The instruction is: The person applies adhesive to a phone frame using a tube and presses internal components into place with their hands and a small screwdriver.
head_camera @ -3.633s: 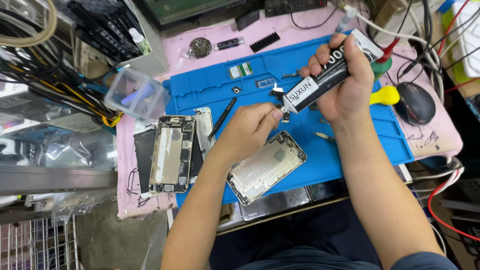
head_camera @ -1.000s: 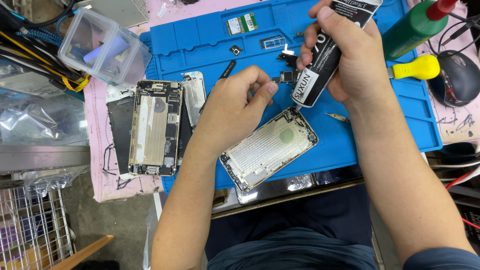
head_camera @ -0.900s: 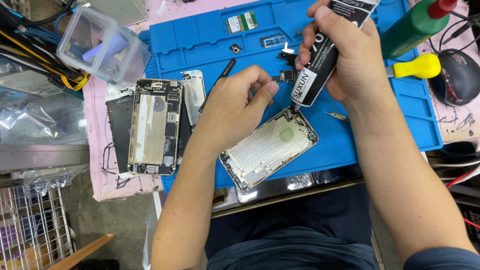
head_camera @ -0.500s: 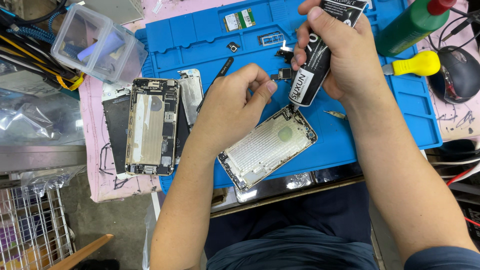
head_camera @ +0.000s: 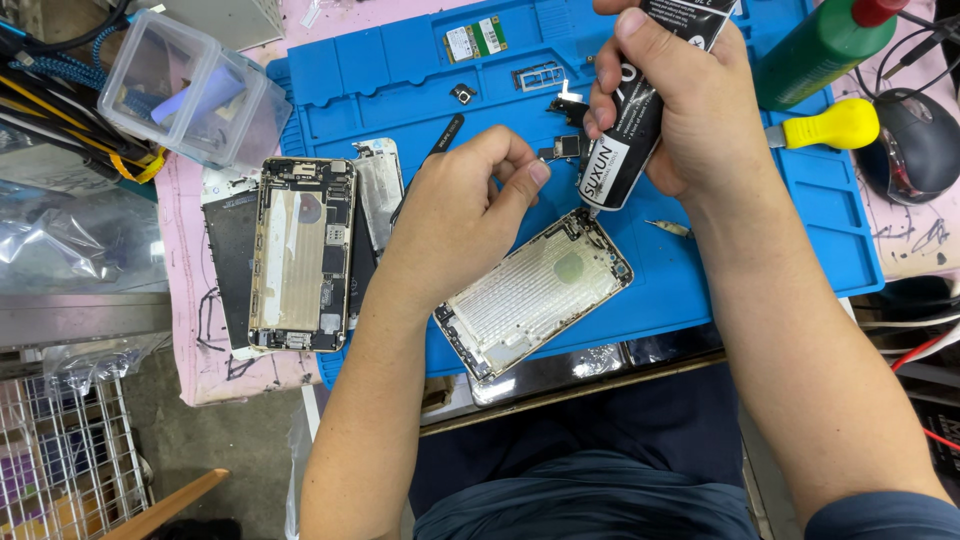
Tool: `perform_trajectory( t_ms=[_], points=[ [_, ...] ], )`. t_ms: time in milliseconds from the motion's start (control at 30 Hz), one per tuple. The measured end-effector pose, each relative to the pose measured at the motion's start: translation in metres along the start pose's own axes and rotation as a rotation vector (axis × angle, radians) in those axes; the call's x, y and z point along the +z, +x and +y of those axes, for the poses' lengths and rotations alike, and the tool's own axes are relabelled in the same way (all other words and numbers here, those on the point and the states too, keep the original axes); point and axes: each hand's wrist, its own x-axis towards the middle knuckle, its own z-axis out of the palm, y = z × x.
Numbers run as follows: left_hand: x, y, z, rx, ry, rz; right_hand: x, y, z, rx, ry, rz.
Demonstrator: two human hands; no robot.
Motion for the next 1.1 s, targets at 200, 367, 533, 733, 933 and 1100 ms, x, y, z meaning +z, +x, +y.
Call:
perform_trajectory(
  t_ms=[200,367,533,733,933,1100],
  points=[
    [0.000,0.000,-0.001,0.035,-0.002,0.023,-0.014,0.001,0.001,-0.047,0.094,0.032],
    [0.001,0.000,-0.007,0.173,-0.021,0.031,-0.032,0.008,0.000,0.004,0.422,0.236],
    [-0.001,0.000,0.001,0.218,-0.055,0.134,-0.029,0.015,-0.001,-0.002,0.560,0.261],
    [0.002,0.000,-0.001,0.183,-0.138,0.126,-0.033,0.017,0.004,-0.004,0.553,0.293],
    [0.001,0.000,0.002,0.116,-0.115,0.107,-0.035,0.018,0.005,-0.018,0.582,0.300],
    [0.002,0.000,0.002,0.116,-0.118,0.108,-0.035,0.018,0.006,-0.027,0.567,0.307]
  ],
)
